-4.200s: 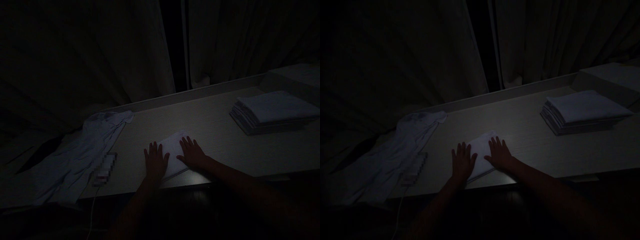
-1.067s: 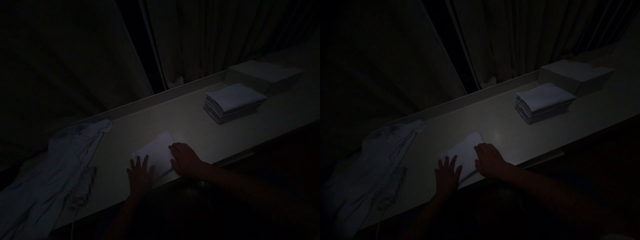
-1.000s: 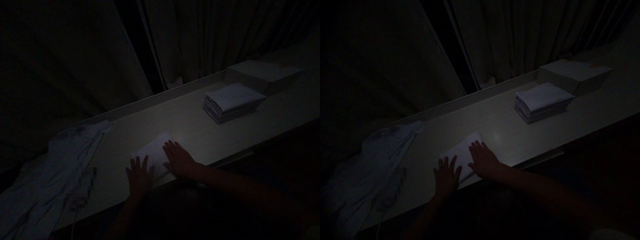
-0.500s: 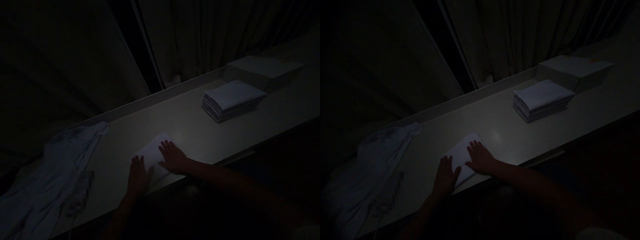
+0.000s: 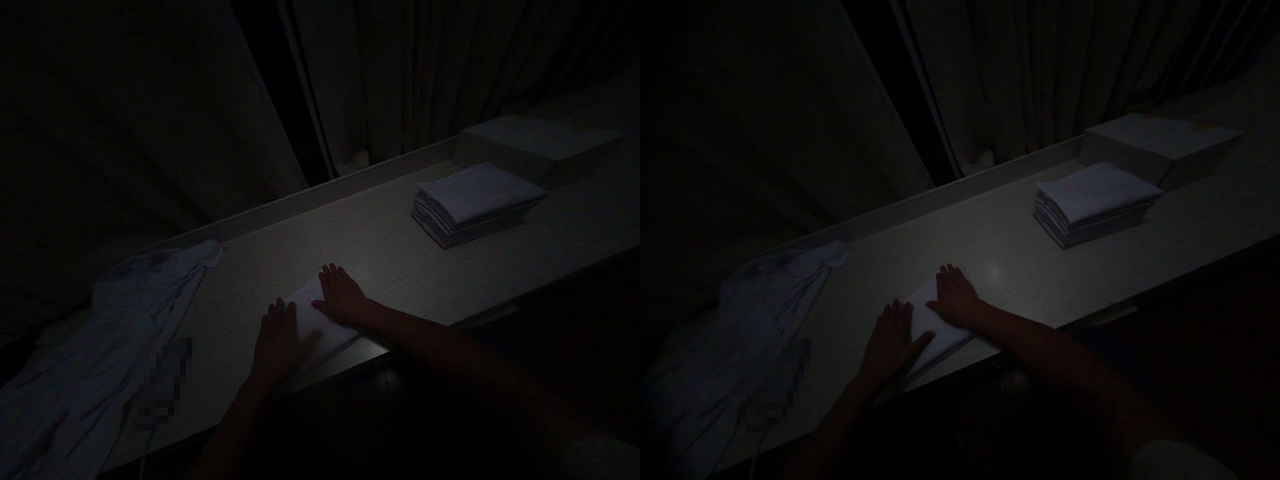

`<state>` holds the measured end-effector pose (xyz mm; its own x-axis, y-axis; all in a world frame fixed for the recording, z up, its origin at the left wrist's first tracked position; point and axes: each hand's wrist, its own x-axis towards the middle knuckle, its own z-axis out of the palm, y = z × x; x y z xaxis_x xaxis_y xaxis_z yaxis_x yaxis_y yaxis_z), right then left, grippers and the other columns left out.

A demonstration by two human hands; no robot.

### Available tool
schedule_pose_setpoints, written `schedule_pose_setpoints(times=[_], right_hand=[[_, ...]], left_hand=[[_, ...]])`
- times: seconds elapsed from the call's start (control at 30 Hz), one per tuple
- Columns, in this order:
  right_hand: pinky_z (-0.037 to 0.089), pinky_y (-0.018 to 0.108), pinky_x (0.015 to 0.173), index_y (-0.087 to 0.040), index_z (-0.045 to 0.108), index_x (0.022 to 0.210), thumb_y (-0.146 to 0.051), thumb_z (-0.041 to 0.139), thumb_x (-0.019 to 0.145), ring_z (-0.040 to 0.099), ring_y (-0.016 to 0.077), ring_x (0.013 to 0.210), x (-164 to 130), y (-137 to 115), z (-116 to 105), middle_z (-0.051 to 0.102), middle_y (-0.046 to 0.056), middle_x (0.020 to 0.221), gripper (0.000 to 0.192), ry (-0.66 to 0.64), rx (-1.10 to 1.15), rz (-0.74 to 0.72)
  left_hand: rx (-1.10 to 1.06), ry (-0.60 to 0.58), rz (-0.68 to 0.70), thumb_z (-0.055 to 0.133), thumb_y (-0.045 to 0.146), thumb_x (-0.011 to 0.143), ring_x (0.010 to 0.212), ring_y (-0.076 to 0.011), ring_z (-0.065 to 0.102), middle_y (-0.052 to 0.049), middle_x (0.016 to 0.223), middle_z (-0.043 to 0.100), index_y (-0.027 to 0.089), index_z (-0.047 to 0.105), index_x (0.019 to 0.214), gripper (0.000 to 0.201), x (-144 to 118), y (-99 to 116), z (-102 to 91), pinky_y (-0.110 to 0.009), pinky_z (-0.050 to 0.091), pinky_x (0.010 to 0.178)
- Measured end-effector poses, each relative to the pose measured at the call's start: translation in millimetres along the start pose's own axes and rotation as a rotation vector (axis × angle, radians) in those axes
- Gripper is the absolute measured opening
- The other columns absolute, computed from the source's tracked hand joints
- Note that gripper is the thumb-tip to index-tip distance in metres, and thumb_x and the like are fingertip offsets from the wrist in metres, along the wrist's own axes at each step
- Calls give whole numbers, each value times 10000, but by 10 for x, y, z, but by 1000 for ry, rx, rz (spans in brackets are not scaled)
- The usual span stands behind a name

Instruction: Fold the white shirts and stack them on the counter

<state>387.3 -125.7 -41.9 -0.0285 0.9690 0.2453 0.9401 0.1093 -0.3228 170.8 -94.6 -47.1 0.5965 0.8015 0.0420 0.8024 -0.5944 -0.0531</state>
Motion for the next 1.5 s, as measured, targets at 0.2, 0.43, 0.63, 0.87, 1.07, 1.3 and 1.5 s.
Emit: schedule_pose_setpoints(times=[0.2,0.43,0.63,0.87,1.07,1.3,1.5], right_hand=[[154,460,1170,6,338,1452,-703,277,901,227,346,1426,56,85,199,304,229,1518,900,-76,11,47],[131,451,1177,14,303,1468,-681,287,912,209,348,1431,50,101,234,271,236,1529,891,-90,-25,24],[22,529,1175,-125,336,1484,-659,378,908,81,345,1458,-84,-56,-31,218,144,1571,787,-49,9,-95],[36,589,1157,-288,403,1454,-639,433,909,97,354,1455,-483,-104,-102,247,49,1572,649,-125,59,-134],[32,577,1157,-278,383,1466,-658,393,912,114,342,1454,-489,-107,-81,255,68,1569,672,-114,22,-155],[85,555,1160,-226,440,1431,-613,410,929,177,316,1446,-594,-67,-145,313,109,1542,634,-106,1,-112],[171,552,1143,-231,427,1437,-407,371,993,206,283,1443,-948,28,-216,324,107,1538,481,-58,-20,27]], left_hand=[[-97,7,-115,325,701,851,1444,-377,196,-218,1540,285,127,311,1479,851,-36,89,156,-533,220,1144],[-143,89,-153,343,658,873,1460,-368,134,-179,1552,279,175,338,1472,770,-119,107,230,-539,195,1152],[-127,114,-183,335,679,864,1442,-413,152,-173,1528,329,180,402,1437,763,-135,153,158,-593,169,1132],[-170,96,-235,339,720,838,1439,-414,168,-201,1556,257,179,385,1445,815,-146,181,171,-610,191,1110],[-201,161,-261,343,672,869,1433,-371,231,-208,1541,290,160,431,1414,753,-160,148,176,-559,209,1131],[-181,203,-252,292,497,948,1451,-289,222,-176,1562,259,94,351,1454,650,-683,156,251,-517,178,1172],[-197,157,-228,331,433,939,1470,-320,129,-112,1562,281,173,289,1496,616,-1281,243,400,-618,93,1159]])
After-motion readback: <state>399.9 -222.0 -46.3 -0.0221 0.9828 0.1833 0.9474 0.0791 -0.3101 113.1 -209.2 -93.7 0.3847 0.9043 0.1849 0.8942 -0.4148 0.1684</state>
